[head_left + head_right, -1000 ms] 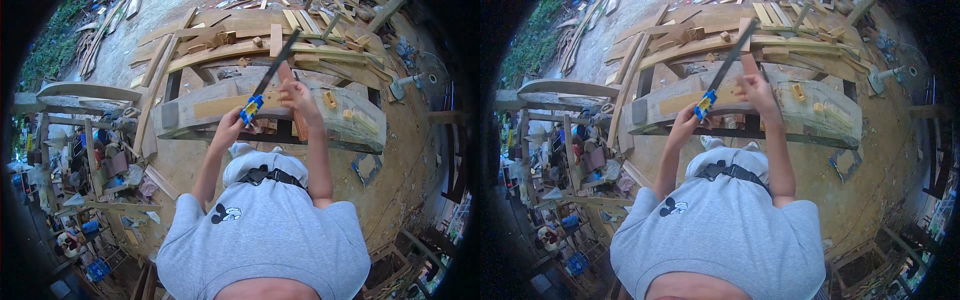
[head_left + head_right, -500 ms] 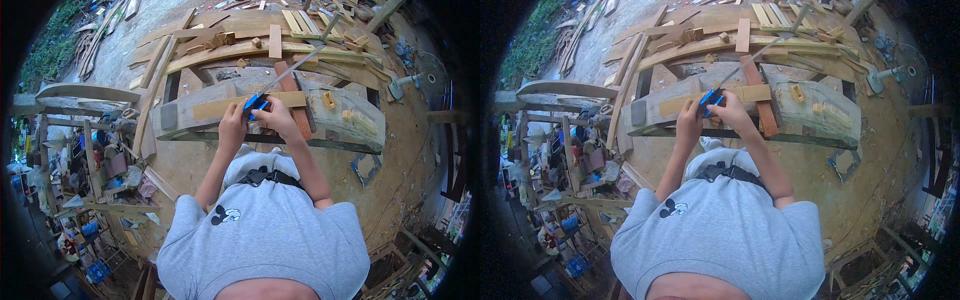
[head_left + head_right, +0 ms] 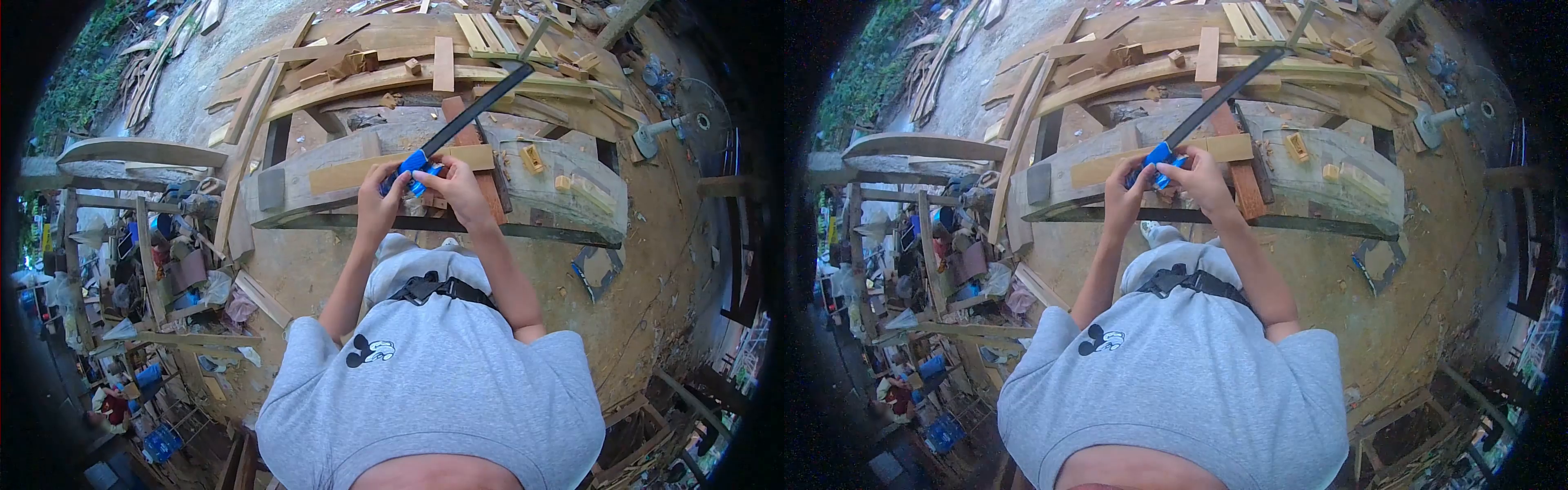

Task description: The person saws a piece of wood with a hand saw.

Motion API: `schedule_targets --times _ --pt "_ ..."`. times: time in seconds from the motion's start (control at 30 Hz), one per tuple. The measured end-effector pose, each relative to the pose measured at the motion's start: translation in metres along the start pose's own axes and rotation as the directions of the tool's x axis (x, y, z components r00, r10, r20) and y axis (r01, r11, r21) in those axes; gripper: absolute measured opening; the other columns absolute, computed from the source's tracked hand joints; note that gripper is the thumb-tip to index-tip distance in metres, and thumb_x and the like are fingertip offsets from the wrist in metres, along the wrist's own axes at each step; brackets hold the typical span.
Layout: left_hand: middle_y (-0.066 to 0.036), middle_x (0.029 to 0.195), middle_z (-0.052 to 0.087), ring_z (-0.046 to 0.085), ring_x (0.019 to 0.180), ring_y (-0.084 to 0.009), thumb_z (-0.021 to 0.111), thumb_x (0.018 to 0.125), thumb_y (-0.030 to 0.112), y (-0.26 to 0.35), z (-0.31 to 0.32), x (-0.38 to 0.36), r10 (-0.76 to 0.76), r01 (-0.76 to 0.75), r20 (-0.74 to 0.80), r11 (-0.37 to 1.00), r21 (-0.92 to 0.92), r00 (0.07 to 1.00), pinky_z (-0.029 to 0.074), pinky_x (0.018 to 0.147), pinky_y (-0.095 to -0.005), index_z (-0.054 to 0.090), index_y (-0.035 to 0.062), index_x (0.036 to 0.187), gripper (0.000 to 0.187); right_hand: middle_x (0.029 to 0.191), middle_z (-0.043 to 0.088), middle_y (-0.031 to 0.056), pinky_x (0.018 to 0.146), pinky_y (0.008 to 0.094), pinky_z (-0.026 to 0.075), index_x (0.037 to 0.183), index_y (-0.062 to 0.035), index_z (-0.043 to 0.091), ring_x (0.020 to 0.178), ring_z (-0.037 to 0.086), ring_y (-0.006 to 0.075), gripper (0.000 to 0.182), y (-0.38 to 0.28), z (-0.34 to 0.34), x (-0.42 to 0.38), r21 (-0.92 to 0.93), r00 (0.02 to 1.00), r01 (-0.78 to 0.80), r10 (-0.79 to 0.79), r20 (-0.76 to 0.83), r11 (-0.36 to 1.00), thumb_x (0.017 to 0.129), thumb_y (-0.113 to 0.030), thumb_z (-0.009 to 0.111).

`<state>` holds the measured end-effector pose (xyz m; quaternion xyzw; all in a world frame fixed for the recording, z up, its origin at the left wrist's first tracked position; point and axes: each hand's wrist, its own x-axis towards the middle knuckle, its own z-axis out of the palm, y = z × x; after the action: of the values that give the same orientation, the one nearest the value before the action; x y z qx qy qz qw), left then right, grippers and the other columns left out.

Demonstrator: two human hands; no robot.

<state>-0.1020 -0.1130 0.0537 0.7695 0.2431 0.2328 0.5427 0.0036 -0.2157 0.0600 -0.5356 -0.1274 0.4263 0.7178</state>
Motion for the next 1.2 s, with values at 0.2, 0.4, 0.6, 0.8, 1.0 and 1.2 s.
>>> schedule_targets --times 0.2,0.4,0.6,0.8,1.0,1.2 --pt "-0.001 0.085 0.057 0.054 0.074 -0.0065 0.054 0.084 0.018 -0.002 -0.002 -0.001 -0.330 0.372 0.171 0.833 -0.410 0.928 0.044 0.067 -0.0224 0.057 0.0044 0.097 0.019 0.076 0.058 0.0057 0.055 0.0197 0.044 0.094 0.0030 0.054 0.066 0.055 0.0078 0.035 0.014 -0.007 0.003 -0.303 0.981 0.174 -0.192 -0.029 0.937 0.066 -0.010 0.071" --pt "-0.001 0.087 0.058 0.056 0.076 -0.0095 0.051 0.085 0.020 -0.010 0.000 -0.002 -0.323 0.499 0.396 0.366 -0.786 0.860 0.047 0.070 -0.0265 0.052 0.0054 0.102 0.023 0.079 0.059 0.0033 0.059 0.0204 0.044 0.095 -0.0029 0.055 0.069 0.055 0.0077 0.039 0.011 -0.008 0.009 -0.212 0.937 0.350 -0.339 0.084 0.913 0.061 -0.009 0.074" --pt "-0.008 0.094 0.058 0.057 0.087 -0.0174 0.047 0.087 0.022 0.000 0.001 -0.009 -0.388 0.577 0.507 0.085 -0.812 0.770 0.049 0.074 -0.0336 0.049 0.0053 0.106 0.025 0.086 0.054 0.0037 0.058 0.0221 0.043 0.091 -0.0070 0.057 0.072 0.054 0.0093 0.036 -0.009 0.000 -0.002 -0.527 0.908 0.303 -0.408 -0.093 0.794 0.060 -0.009 0.074" --pt "-0.008 0.094 0.058 0.057 0.087 -0.0171 0.048 0.087 0.019 -0.018 -0.004 -0.008 -0.288 0.507 0.438 0.240 -0.828 0.852 0.048 0.076 -0.0307 0.049 0.0020 0.108 0.027 0.085 0.052 0.0063 0.062 0.0251 0.042 0.080 -0.0030 0.060 0.072 0.054 0.0166 0.022 -0.012 0.007 -0.003 -0.764 0.755 0.499 -0.638 0.151 0.409 0.064 -0.013 0.071" --pt "-0.006 0.090 0.061 0.057 0.080 -0.0092 0.054 0.083 0.012 -0.014 -0.021 -0.005 -0.238 0.418 0.344 0.476 -0.774 0.908 0.045 0.072 -0.0234 0.056 0.0002 0.097 0.019 0.084 0.056 0.0123 0.070 0.0313 0.043 0.080 -0.0016 0.061 0.083 0.055 0.0231 0.023 -0.013 0.006 -0.007 -0.719 0.891 0.401 -0.424 0.162 0.568 0.068 -0.021 0.068" --pt "-0.006 0.091 0.060 0.057 0.081 -0.0094 0.054 0.083 0.012 -0.013 -0.025 -0.005 -0.274 0.444 0.355 0.435 -0.783 0.894 0.044 0.072 -0.0216 0.056 -0.0009 0.098 0.020 0.086 0.055 0.0118 0.072 0.0337 0.043 0.082 0.0005 0.061 0.081 0.055 0.0272 0.023 -0.024 0.029 -0.014 -0.714 0.770 0.426 -0.637 -0.036 0.555 0.069 -0.018 0.065"
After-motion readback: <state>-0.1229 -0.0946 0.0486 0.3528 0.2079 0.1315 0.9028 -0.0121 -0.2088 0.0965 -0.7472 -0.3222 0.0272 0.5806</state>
